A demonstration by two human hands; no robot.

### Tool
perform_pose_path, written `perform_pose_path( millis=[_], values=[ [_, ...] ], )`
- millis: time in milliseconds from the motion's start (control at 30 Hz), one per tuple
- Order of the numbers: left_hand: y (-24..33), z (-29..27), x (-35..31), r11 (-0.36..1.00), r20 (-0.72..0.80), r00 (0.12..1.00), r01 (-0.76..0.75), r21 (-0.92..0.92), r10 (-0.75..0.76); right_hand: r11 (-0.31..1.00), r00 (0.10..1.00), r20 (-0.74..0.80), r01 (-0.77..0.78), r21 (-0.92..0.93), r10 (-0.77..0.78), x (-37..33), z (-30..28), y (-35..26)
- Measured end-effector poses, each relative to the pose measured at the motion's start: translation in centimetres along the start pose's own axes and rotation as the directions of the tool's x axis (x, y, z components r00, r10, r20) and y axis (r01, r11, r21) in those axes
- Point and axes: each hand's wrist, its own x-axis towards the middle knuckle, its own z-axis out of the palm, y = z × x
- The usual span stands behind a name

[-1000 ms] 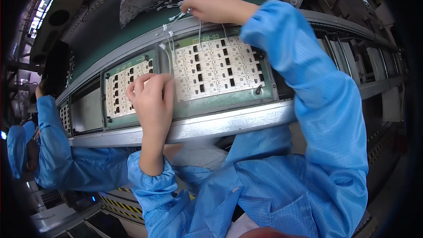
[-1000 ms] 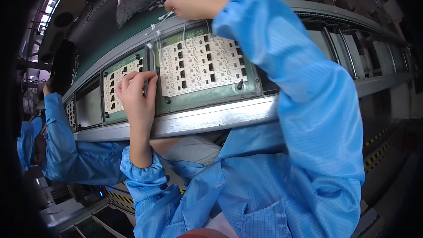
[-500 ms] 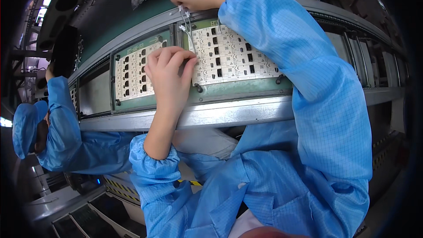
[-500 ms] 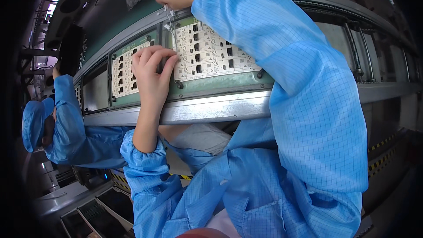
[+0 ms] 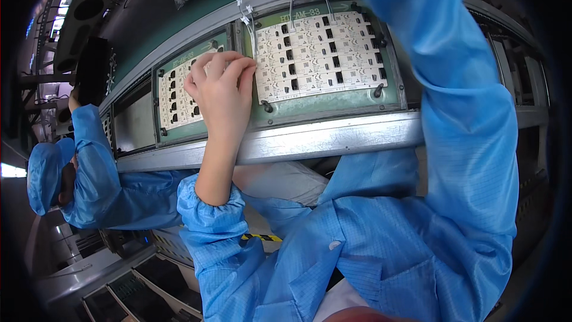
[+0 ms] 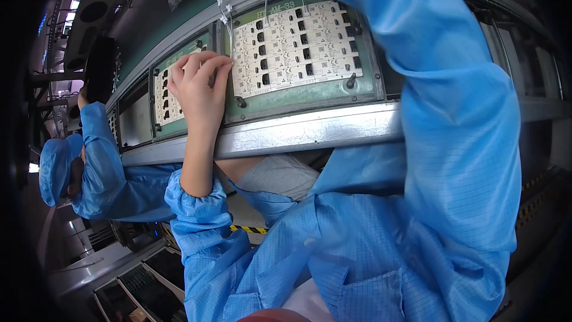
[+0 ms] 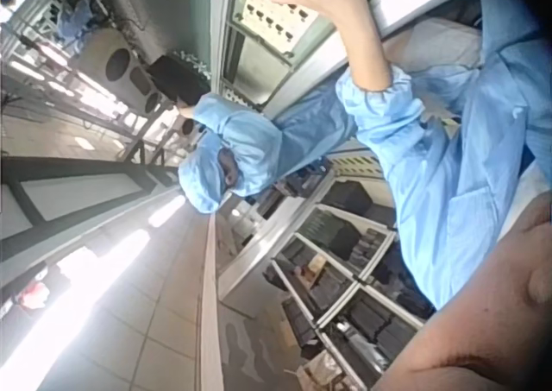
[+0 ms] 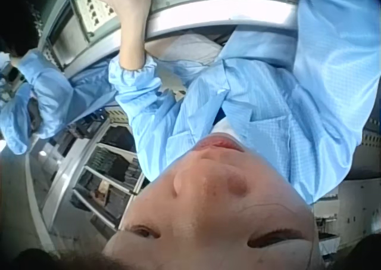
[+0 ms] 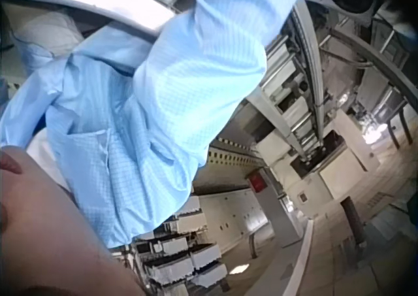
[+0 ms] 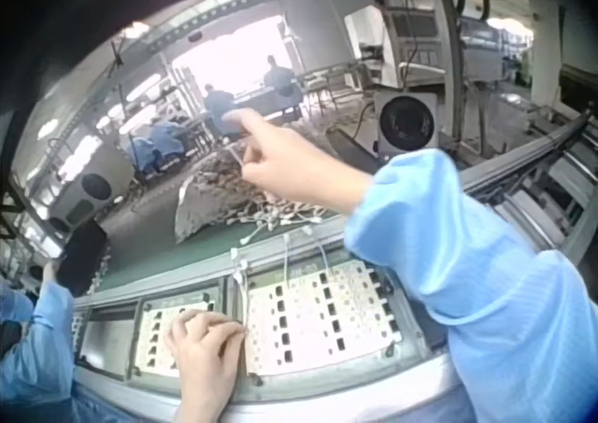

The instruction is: Connecting wires and small electronic components to panels on a moving assembly line.

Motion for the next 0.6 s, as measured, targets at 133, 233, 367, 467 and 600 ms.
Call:
perform_pose_path(
  millis=[133, 233, 367, 467, 600],
  values=[
    [1.0, 0.9, 1.7, 0.996, 0.004, 1.0, -0.022, -0.081, 0.022, 0.98, 0.98, 0.02, 0.198, -0.007, -0.197, -3.4, -3.6, 3.4],
    [0.9, 1.2, 1.8, 0.991, 0.029, 1.0, -0.005, -0.133, 0.009, 0.957, 0.957, -0.022, 0.29, 0.005, -0.29, -5.0, -4.4, 6.5],
    [-0.1, 1.0, 0.9, 0.994, 0.031, 0.999, -0.008, -0.107, 0.011, 0.956, 0.983, -0.038, 0.182, 0.229, -0.178, -6.7, -4.0, 8.5],
    [0.3, 0.7, 0.8, 0.997, 0.011, 0.999, -0.041, -0.066, 0.042, 0.939, 0.979, -0.078, 0.205, 0.276, -0.191, -7.6, -4.0, 8.3],
    [1.5, 0.0, 0.5, 0.991, 0.017, 0.991, -0.136, 0.003, 0.136, 0.946, 0.973, -0.195, 0.176, 0.272, -0.125, -9.3, -4.2, 7.3]
  ],
)
